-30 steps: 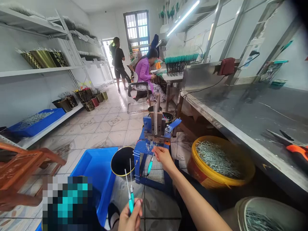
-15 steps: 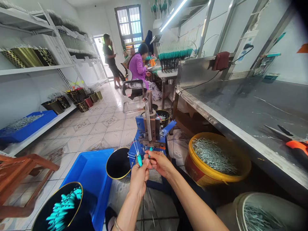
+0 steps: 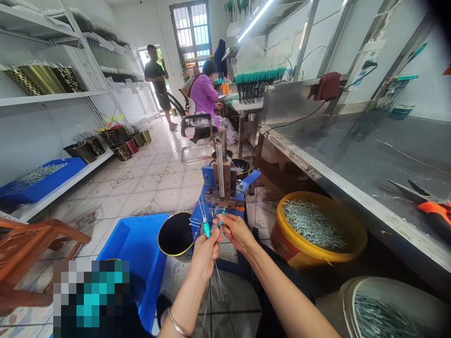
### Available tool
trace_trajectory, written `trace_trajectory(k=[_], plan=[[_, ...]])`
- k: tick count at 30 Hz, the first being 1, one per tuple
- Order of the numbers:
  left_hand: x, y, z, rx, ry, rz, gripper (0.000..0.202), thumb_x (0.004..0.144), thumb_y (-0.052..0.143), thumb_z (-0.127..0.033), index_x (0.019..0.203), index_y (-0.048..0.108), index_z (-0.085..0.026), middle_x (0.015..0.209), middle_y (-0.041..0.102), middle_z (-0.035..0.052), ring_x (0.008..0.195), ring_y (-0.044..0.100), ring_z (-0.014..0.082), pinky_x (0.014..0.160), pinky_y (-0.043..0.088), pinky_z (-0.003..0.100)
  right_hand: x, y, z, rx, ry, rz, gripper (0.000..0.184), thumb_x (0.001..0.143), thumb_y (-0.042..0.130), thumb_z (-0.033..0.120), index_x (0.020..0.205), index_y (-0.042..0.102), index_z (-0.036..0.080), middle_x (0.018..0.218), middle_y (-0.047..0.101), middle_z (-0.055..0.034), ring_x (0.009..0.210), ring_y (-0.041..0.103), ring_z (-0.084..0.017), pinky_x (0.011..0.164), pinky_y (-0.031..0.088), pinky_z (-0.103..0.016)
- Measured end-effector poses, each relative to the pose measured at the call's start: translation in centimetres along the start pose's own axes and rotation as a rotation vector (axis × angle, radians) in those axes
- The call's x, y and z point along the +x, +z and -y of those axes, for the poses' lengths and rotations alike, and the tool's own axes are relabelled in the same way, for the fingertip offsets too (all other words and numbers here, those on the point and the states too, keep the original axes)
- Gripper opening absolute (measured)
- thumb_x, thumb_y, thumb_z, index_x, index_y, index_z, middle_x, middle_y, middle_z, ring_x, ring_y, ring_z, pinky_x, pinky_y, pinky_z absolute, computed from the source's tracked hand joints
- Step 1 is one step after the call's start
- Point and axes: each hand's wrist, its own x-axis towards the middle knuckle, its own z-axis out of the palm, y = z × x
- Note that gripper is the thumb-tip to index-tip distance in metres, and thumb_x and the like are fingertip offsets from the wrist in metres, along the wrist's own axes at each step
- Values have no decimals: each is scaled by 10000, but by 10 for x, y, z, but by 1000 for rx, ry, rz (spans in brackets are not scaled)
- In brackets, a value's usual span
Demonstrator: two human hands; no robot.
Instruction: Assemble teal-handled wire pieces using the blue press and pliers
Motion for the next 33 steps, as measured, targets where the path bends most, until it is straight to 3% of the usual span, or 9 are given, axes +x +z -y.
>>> trace_trajectory(k=[3,7,10,12,15,23,28,30,33], plan=[[-23,-13,7,60,-6,-11,410,553,735,-442,669,531,-105,518,479,-38,336,212,-11,349,64,179,5,-3,4,133,85,44,189,680,686,270,799,632,133,806,672,-68,359,324,14,340,269,-113],[-68,-57,28,197,-27,-53,407,668,626,-512,702,551,-114,540,455,-40,355,201,-6,370,60,192,1,-8,-1,126,228,149,134,681,689,205,753,631,108,768,677,-95,406,431,-3,385,344,-97],[-98,-92,43,263,-56,-51,448,702,575,-541,588,512,-112,488,392,-51,352,155,-7,386,52,209,-14,-8,-9,83,172,185,163,711,672,236,806,637,108,798,681,-106,456,495,-21,446,397,-110],[-112,-105,49,260,-42,-64,447,703,573,-545,599,523,-113,472,374,-55,358,159,-1,393,63,213,-25,-5,-14,45,163,245,185,730,658,256,836,638,106,821,680,-112,465,503,-24,460,400,-118],[-122,-112,49,228,4,-89,423,715,570,-529,643,543,-113,476,383,-51,377,193,11,403,91,211,-35,1,-20,-13,194,320,206,745,643,284,857,637,110,850,675,-115,482,514,-30,469,397,-132],[-132,-121,46,126,31,-62,347,770,545,-458,730,563,-114,578,454,-27,417,188,11,413,115,193,-61,17,-37,-54,204,311,233,738,630,337,849,626,132,863,649,-75,585,537,-61,494,385,-158],[-138,-125,51,131,-56,-61,396,708,597,-499,760,593,-106,568,454,-29,403,208,9,393,117,181,-92,17,-53,-250,42,47,239,743,576,373,765,593,135,551,550,22,395,399,-39,367,262,-157],[-142,-127,55,141,-106,-119,439,622,663,-520,759,605,-107,543,465,-29,391,245,16,376,141,176,-114,15,-51,-279,-11,-31,224,738,556,357,786,582,139,528,533,33,364,368,-39,350,241,-164],[-137,-129,60,139,-205,-194,512,461,756,-507,755,624,-110,531,499,-24,375,286,31,348,202,182,-146,7,-37,-257,-99,-81,201,734,532,316,840,563,148,572,565,19,391,411,-54,381,301,-175]])
